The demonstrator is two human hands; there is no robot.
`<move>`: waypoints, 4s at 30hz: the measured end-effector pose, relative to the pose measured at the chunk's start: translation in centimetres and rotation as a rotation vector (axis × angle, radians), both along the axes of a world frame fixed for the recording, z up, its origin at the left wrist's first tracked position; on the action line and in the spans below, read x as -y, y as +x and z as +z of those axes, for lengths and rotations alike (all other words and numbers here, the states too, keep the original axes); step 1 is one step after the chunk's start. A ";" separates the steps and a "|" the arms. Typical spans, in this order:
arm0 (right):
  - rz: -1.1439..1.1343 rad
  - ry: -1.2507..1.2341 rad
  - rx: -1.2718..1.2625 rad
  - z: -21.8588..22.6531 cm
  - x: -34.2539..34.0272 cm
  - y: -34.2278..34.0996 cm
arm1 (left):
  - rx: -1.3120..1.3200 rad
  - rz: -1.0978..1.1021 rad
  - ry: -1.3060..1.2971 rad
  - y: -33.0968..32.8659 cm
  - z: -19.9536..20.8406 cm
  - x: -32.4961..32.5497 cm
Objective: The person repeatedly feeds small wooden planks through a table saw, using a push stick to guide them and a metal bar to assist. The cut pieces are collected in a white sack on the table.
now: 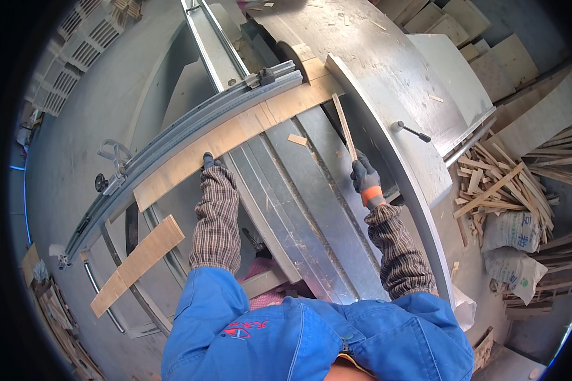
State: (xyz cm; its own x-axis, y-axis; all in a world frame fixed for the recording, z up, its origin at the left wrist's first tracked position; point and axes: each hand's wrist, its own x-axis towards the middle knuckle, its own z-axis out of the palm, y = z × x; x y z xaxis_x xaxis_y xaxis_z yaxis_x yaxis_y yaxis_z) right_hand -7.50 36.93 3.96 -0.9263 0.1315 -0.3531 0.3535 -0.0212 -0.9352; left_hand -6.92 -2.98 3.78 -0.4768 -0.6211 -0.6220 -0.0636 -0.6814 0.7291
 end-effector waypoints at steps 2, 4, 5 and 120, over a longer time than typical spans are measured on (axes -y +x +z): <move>0.014 0.012 -0.007 -0.2 0.3 -0.4 | -0.011 0.026 0.041 -0.2 -1.1 1.0; 0.019 0.036 -0.030 -0.9 0.1 -1.0 | 0.020 0.023 0.030 -0.7 -1.1 0.9; 0.018 0.033 -0.044 -1.3 0.0 -1.2 | 0.035 0.020 0.025 -1.1 -1.2 0.8; 0.059 0.899 0.305 -6.2 -18.8 23.4 | -0.140 -0.506 0.465 16.4 8.1 7.9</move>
